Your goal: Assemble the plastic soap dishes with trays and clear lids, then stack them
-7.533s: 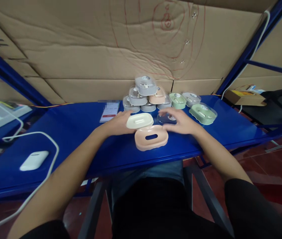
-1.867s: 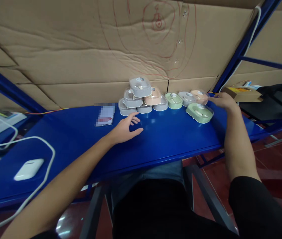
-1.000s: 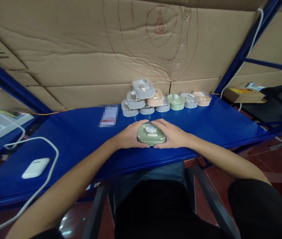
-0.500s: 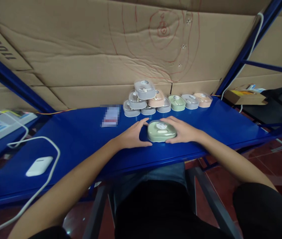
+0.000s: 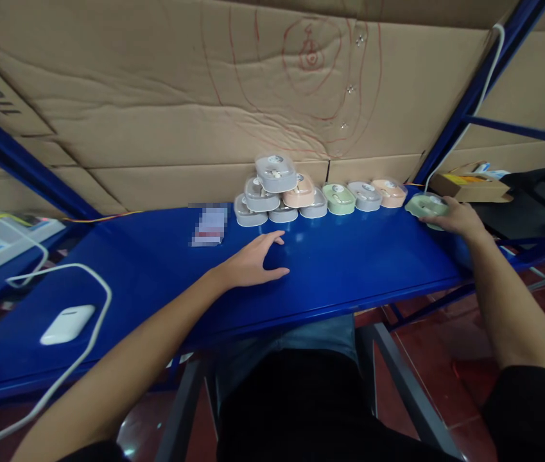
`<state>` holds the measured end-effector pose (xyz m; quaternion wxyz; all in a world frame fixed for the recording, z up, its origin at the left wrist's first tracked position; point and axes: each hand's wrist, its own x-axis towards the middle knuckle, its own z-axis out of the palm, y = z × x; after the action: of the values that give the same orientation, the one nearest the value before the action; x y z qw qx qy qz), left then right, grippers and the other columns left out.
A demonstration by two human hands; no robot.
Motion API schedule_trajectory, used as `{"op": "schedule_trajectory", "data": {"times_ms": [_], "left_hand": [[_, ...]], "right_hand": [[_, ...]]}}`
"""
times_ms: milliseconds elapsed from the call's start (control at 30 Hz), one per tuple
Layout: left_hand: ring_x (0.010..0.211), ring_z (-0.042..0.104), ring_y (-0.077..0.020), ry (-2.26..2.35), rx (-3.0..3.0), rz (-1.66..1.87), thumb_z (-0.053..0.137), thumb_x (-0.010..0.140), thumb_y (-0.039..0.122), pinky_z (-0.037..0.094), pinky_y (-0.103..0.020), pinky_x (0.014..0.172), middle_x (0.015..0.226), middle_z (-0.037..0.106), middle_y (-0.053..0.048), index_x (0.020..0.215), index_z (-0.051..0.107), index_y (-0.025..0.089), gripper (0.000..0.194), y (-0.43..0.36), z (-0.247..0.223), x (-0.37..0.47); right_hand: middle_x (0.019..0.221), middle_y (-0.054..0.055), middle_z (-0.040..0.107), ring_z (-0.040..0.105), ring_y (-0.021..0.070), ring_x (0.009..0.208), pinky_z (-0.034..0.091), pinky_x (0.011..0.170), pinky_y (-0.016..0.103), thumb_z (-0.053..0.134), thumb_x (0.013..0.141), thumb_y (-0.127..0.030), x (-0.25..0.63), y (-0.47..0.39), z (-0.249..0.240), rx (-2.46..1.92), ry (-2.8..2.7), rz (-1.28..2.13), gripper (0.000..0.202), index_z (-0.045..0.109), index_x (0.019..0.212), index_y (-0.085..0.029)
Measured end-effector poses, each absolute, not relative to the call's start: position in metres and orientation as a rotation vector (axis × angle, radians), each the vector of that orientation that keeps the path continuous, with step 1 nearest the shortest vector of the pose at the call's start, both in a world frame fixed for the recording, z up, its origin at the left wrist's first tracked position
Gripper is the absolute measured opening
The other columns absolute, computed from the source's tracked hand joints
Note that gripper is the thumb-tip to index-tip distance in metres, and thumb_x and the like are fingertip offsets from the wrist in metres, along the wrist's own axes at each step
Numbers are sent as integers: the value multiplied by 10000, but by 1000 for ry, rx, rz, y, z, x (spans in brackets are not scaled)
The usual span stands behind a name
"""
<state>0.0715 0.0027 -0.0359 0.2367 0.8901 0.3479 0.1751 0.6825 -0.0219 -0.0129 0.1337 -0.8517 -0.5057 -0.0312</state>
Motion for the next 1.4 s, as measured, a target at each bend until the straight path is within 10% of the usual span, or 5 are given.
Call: {"op": "schedule_trajectory", "data": {"times_ms": [267, 700, 867, 1067, 1400], "left_hand": [[1552, 579, -416, 1030, 2382, 352, 752, 943, 657, 463, -591, 1306, 1666, 593, -187, 1769, 349, 226, 1015, -7, -20, 76], [1570, 560, -431, 1034, 2382, 324, 730, 925, 657, 443, -601, 1325, 1660, 590, -203, 1769, 354, 183, 1038, -8, -16, 78], [1571, 561, -434, 1032, 2395, 335, 727, 926, 666, 446, -599, 1323, 1648, 601, -205, 1751, 384, 190, 1013, -7, -18, 78], [1585, 546, -425, 1014, 2415, 342, 724, 924, 655, 424, -601, 1346, 1643, 598, -213, 1747, 374, 174, 1016, -5, -23, 78], [1523, 614, -416, 1000, 2420, 453, 759, 930, 613, 480, -623, 1315, 1589, 647, -194, 1725, 408, 210, 958, -2, -34, 79]], "right_hand": [[1662, 479, 452, 557, 459, 1552, 461, 1117, 505, 1033, 814, -402, 652, 49, -3, -2484, -1096, -26, 1134, 484, 1734, -28], [1532, 443, 559, 608, 415, 1465, 460, 1119, 492, 827, 885, -7, 614, 56, 15, -2283, -1055, -250, 717, 613, 1569, 15], [1389, 304, 689, 651, 383, 1388, 479, 1207, 510, 702, 1073, -285, 499, 54, 46, -1773, -1574, -439, 411, 700, 1409, -48], [1605, 321, 568, 586, 556, 1466, 521, 1180, 745, 761, 928, -818, 321, 65, 54, -1489, -1928, -290, 1113, 400, 1705, -107], [1384, 304, 738, 668, 508, 1353, 531, 1165, 719, 820, 910, -530, 261, 112, 60, -1675, -1857, -140, 748, 629, 1479, -83]]}}
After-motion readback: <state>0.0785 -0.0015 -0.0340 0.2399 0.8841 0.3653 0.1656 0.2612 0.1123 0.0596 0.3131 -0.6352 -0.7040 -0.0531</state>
